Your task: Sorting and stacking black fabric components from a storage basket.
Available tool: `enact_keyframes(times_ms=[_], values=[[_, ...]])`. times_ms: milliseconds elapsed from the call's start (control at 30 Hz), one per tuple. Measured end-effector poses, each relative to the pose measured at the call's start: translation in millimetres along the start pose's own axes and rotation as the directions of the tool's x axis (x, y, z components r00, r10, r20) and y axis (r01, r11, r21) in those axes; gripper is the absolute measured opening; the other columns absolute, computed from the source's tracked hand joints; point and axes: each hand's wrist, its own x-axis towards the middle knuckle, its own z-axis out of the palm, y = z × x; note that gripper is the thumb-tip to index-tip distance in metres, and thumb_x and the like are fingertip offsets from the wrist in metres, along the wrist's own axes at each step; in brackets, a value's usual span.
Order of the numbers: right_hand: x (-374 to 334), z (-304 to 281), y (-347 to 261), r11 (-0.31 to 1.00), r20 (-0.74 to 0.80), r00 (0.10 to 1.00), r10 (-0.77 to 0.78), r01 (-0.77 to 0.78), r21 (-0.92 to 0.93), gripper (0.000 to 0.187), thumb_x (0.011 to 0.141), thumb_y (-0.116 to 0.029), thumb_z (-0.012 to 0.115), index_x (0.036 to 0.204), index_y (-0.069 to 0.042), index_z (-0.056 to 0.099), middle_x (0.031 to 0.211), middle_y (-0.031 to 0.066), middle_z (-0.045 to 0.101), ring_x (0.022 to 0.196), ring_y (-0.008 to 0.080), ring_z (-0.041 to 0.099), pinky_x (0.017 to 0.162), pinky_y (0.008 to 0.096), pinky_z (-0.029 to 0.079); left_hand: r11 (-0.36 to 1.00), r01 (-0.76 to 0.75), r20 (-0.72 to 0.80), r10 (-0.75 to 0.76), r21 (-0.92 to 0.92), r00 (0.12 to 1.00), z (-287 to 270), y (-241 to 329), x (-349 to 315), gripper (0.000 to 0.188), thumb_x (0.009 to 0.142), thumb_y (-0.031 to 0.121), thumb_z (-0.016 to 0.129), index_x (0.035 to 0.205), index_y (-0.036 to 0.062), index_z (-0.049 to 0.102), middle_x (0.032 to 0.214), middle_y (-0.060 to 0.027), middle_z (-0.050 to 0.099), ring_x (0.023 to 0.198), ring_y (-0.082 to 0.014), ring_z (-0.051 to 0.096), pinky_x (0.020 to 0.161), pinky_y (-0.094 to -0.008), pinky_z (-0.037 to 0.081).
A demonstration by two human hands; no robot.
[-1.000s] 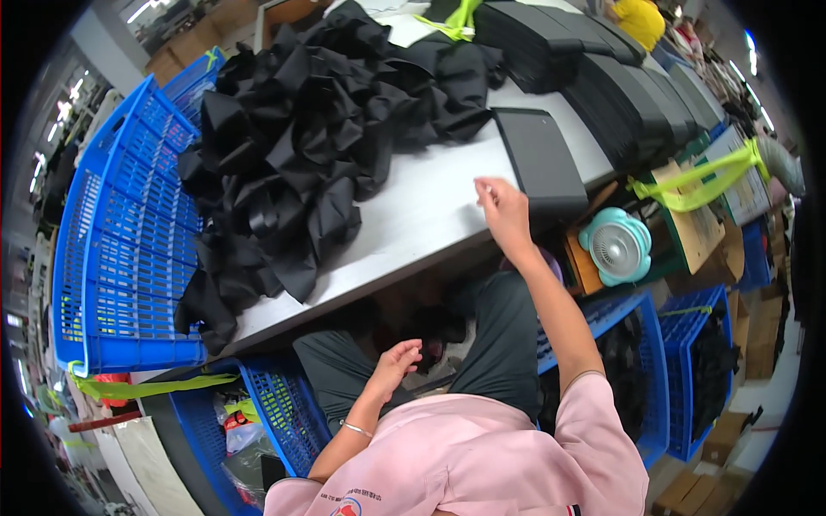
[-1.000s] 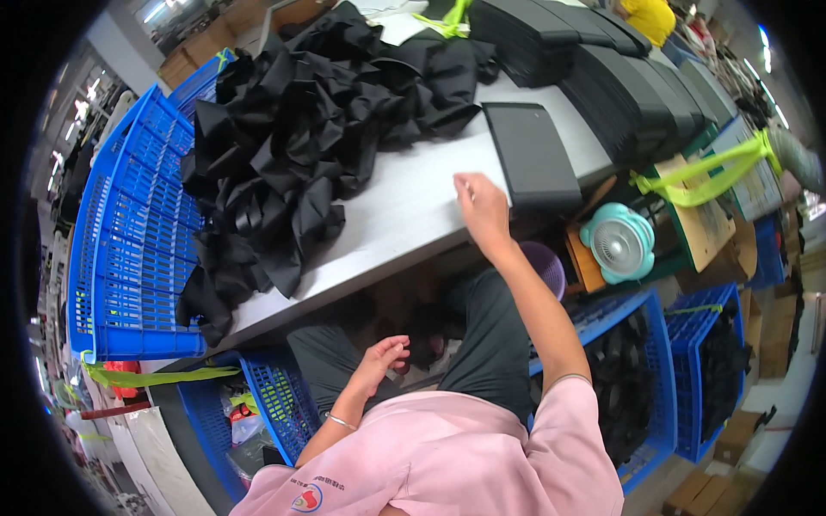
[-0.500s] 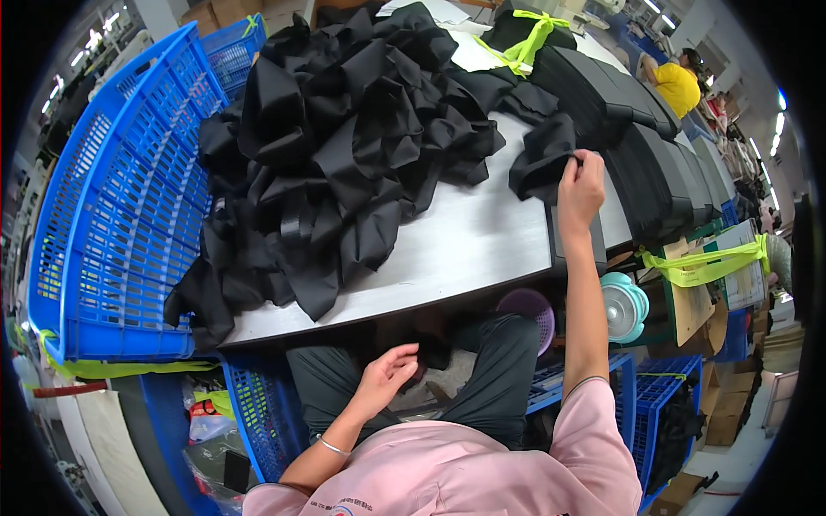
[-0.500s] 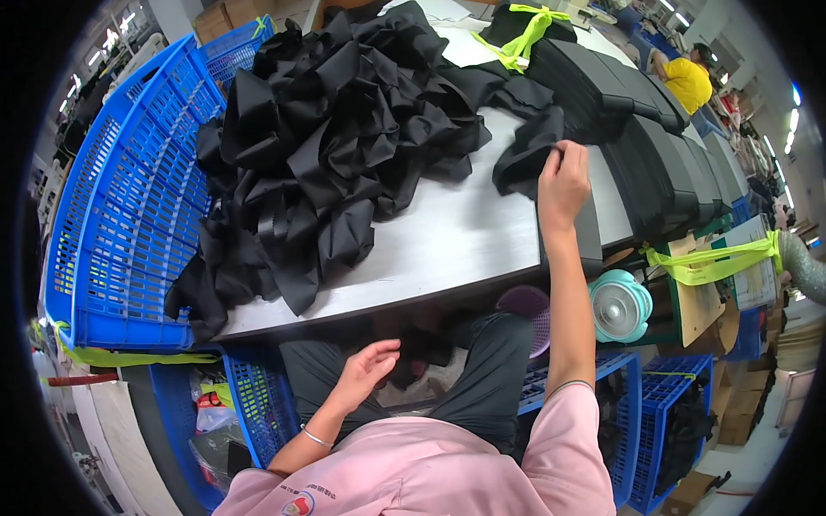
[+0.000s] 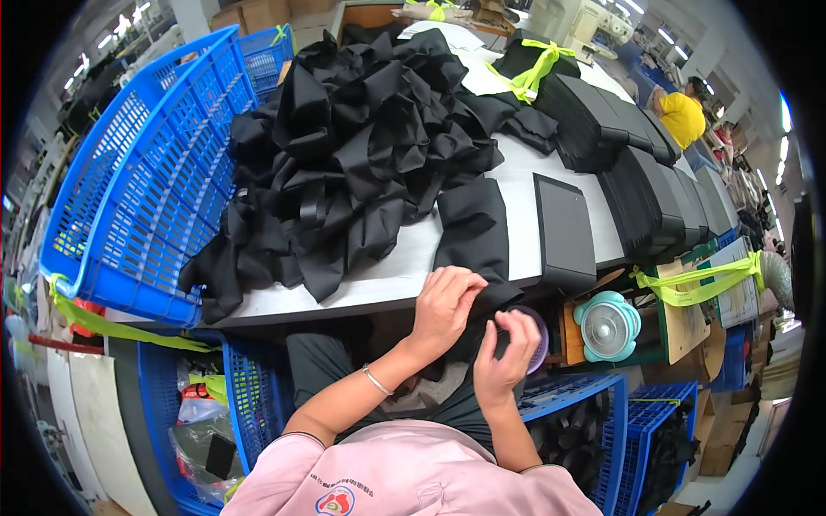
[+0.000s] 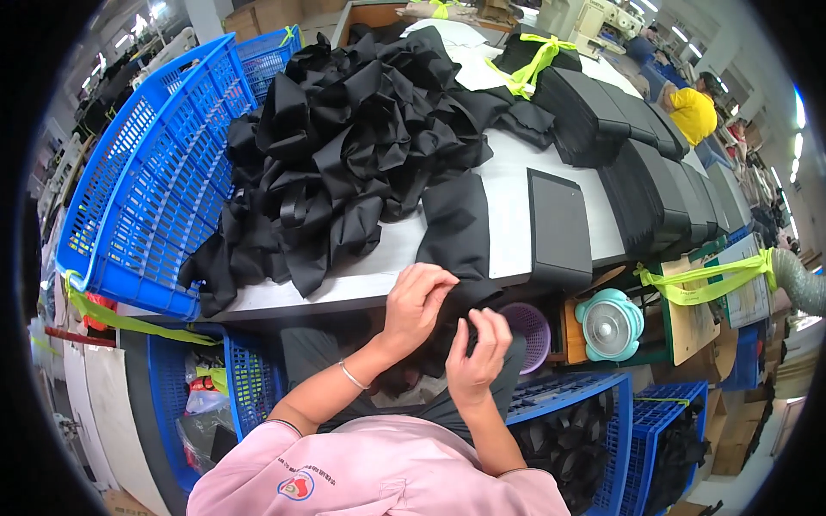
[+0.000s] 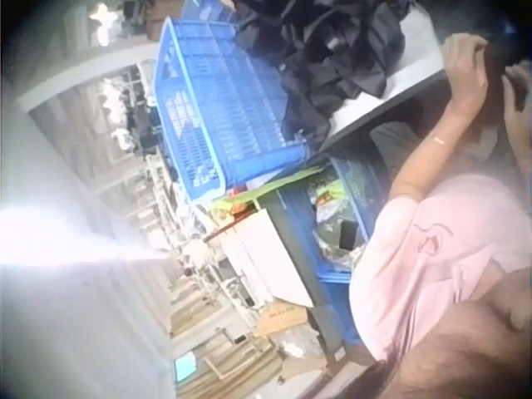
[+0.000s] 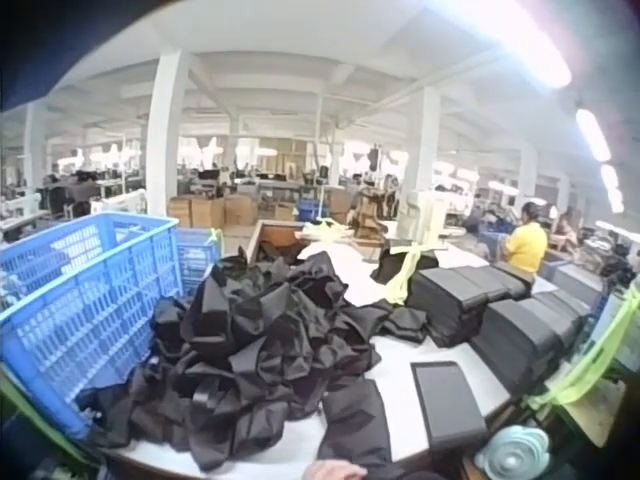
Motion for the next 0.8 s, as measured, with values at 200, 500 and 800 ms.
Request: enact_keyframes(times_ms=[200, 500, 800], values=[[-25.0, 27.5, 53.7, 0.936, 0.353, 0.904, 0.242, -0.313, 0.159, 0.015, 0.096, 0.002, 0.053, 0.107, 0.003, 0.063, 0.114, 0.0190, 0.065, 0.103, 0.0350, 0.066, 0.084, 0.0402, 0.054, 0.998, 0.012, 0.259, -0.027, 0.057, 0.966, 19.1, -23.4, -17.7, 0.029, 0.085, 0.004, 0.064, 0.114, 0.0026, 0.060, 0.121, -0.0164, 0.058, 0.114, -0.0352, 0.054, 0.097, -0.0430, 0.042], [-48.8, 3.0, 34.7, 0.886, 0.280, 0.899, 0.336, -0.403, 0.228, 0.012, 0.094, 0.005, 0.056, 0.101, 0.002, 0.066, 0.108, 0.0127, 0.069, 0.100, 0.0247, 0.068, 0.087, 0.0322, 0.052, 0.974, -0.138, 0.463, 0.040, 0.181, 0.885, 26.2, -64.8, -27.2, 0.067, 0.070, 0.008, 0.079, 0.132, 0.0042, 0.054, 0.145, -0.0185, 0.045, 0.140, -0.0392, 0.037, 0.114, -0.0469, 0.032], [-40.9, -1.7, 38.0, 0.981, 0.262, 0.959, 0.112, -0.148, 0.123, 0.023, 0.087, 0.010, 0.057, 0.107, 0.003, 0.066, 0.114, 0.0176, 0.066, 0.107, 0.0346, 0.065, 0.091, 0.0397, 0.053, 0.973, 0.231, 0.484, -0.195, -0.015, 0.853, 15.6, -56.0, -3.1, 0.024, 0.095, 0.015, 0.063, 0.115, 0.0027, 0.069, 0.136, -0.0163, 0.060, 0.131, -0.0343, 0.053, 0.106, -0.0378, 0.044]])
